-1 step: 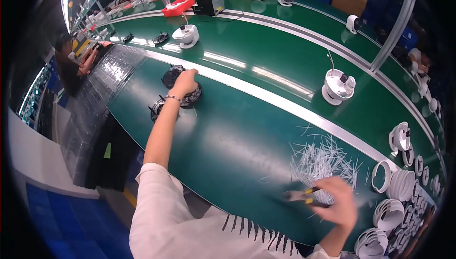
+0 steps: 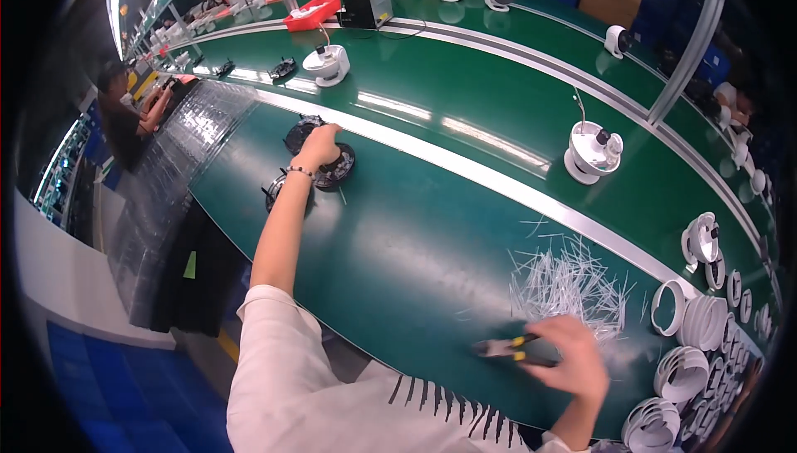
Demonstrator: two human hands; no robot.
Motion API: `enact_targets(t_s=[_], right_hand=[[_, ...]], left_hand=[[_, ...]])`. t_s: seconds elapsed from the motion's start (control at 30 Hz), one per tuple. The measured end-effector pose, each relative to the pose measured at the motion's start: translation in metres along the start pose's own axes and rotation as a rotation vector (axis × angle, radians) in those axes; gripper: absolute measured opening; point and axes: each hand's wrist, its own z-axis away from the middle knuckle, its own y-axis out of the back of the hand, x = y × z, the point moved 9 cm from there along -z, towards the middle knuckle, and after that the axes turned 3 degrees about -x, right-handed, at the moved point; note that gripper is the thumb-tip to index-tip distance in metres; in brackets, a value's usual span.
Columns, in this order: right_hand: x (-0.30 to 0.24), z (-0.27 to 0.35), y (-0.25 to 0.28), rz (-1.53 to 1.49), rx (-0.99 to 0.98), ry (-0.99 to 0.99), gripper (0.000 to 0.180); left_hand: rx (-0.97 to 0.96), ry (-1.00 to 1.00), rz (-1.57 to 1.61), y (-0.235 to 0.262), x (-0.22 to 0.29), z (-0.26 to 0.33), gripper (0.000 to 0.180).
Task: Assembling security camera components on a production line using pliers.
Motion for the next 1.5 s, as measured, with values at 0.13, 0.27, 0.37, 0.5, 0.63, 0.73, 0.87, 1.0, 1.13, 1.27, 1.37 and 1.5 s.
enact_targets(t_s=[0.13, 0.27, 0.37, 0.5, 0.63, 0.73, 0.87, 1.0, 1.13, 1.27, 1.37, 1.5], right_hand=[[-0.004, 0.009, -0.080, 0.006, -0.081, -0.022, 0.042], [-0.016, 0.016, -0.099, 0.070, 0.049, -0.045, 0.047], [-0.023, 0.014, -0.106, 0.091, 0.048, -0.012, 0.051], [-0.027, 0.011, -0.114, 0.175, 0.004, 0.021, 0.056], [-0.028, 0.013, -0.111, 0.190, -0.055, 0.022, 0.058], [-0.011, 0.019, -0.068, 0.138, 0.162, 0.053, 0.047], [0.039, 0.063, 0.037, 0.376, 0.698, -0.185, 0.031], [0.091, 0.148, 0.097, 0.692, 1.027, -0.547, 0.023], [0.146, 0.182, 0.114, 0.750, 0.972, -0.696, 0.022], [0.208, 0.186, 0.132, 0.849, 0.710, -1.027, 0.019], [0.236, 0.185, 0.125, 0.951, 0.400, -1.288, 0.015], [0.213, 0.169, 0.108, 0.953, 0.365, -1.200, 0.013]], left_hand=[[-0.121, 0.063, -0.131, -0.019, -0.025, 0.000, 0.040], [-0.073, -0.003, 0.004, -0.027, 0.006, 0.015, 0.052], [0.008, -0.151, 0.062, -0.025, 0.061, 0.030, 0.053], [-0.032, -0.229, 0.372, -0.039, 0.121, 0.035, 0.050], [-0.159, -0.212, 0.782, -0.059, 0.184, 0.027, 0.044], [-0.326, -0.219, 1.018, -0.057, 0.230, 0.031, 0.038], [-0.435, -0.275, 1.326, -0.057, 0.252, 0.038, 0.023], [-0.582, -0.295, 1.425, -0.096, 0.276, 0.051, 0.015], [-0.708, -0.155, 1.643, -0.127, 0.278, 0.057, 0.016], [-0.666, -0.104, 1.713, -0.126, 0.266, 0.055, 0.021], [-0.611, -0.123, 1.713, -0.122, 0.260, 0.059, 0.019], [-0.624, -0.194, 1.672, -0.113, 0.271, 0.061, 0.016]])
